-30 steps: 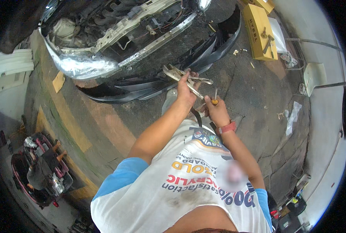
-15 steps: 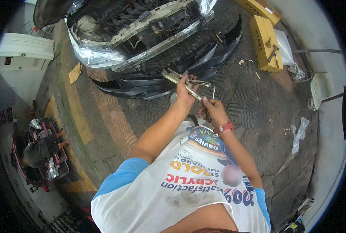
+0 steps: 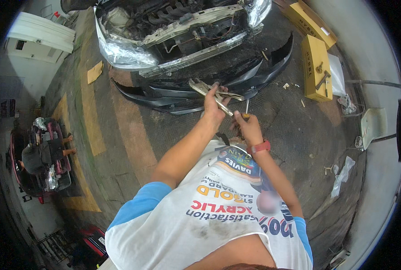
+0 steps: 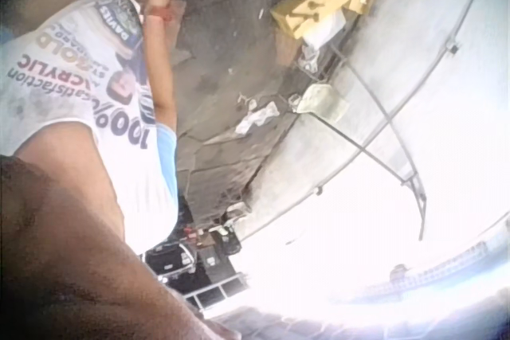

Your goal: The person uses pliers to adjust components under the front bumper of a white car, then unpacks plastic-wrapped parts and installs them near the front wheel arch using a wrench.

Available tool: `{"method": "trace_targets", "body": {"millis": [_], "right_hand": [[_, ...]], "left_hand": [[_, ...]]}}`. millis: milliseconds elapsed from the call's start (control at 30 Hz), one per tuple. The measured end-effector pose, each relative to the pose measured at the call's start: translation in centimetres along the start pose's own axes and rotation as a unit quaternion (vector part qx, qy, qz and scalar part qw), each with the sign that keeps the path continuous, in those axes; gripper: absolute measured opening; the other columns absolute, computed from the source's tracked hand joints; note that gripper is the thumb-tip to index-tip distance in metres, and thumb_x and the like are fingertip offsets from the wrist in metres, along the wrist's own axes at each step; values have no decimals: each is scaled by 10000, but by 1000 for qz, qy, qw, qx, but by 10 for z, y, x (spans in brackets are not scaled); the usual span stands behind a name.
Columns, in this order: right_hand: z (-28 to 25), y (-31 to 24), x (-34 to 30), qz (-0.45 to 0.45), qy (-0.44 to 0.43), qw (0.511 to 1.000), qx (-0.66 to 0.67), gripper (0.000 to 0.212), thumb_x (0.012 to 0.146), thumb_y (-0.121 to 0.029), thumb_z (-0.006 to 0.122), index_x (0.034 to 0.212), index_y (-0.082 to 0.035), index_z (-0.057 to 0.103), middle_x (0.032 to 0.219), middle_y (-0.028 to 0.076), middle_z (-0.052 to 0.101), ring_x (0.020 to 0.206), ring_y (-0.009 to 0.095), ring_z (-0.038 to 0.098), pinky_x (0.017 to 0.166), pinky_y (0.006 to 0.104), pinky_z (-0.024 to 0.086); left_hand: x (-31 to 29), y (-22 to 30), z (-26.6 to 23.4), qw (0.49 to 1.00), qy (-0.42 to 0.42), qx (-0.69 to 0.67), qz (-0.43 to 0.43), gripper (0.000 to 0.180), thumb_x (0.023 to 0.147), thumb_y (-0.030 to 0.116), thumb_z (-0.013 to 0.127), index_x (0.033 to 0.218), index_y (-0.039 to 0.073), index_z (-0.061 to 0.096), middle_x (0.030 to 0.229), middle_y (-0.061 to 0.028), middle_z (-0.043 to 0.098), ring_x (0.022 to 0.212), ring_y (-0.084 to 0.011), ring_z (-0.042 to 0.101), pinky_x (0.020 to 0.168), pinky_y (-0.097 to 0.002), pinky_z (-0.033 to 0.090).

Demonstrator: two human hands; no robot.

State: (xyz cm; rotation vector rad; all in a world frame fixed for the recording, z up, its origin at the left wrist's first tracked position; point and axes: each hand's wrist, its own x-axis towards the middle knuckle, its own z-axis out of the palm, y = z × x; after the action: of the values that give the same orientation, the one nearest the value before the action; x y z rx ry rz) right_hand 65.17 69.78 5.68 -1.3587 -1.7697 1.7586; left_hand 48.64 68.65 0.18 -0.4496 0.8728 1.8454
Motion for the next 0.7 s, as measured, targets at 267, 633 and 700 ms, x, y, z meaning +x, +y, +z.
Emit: {"method": "trace_targets", "body": {"millis": [267,633,700], "right_hand": [[24,-17,34,25,-39,997,55,317,935,-268,691,895,45,670,696,180,693,578,280,670,559,371,502],[71,-62,92,-188,95,947,-244,388,944,-340,689,864,39,664,661,124,671,550,179,619,512,311,461],[80,-67,108,-60,57,984,-157,379,940,-331,683,890,44,668,668,141,677,555,226,637,534,343,488]], "left_hand": [[26,34,4,1000,20,-17,-8,270,962,189,618,1217,115,570,959,-44,615,1013,-230,615,963,-497,525],[103,92,17,999,3,-16,-52,266,940,207,634,1177,107,567,961,-66,617,1029,-250,613,969,-507,517],[116,102,18,998,6,-14,-62,297,926,208,642,1193,107,557,990,-77,627,1055,-261,612,992,-513,499]]}}
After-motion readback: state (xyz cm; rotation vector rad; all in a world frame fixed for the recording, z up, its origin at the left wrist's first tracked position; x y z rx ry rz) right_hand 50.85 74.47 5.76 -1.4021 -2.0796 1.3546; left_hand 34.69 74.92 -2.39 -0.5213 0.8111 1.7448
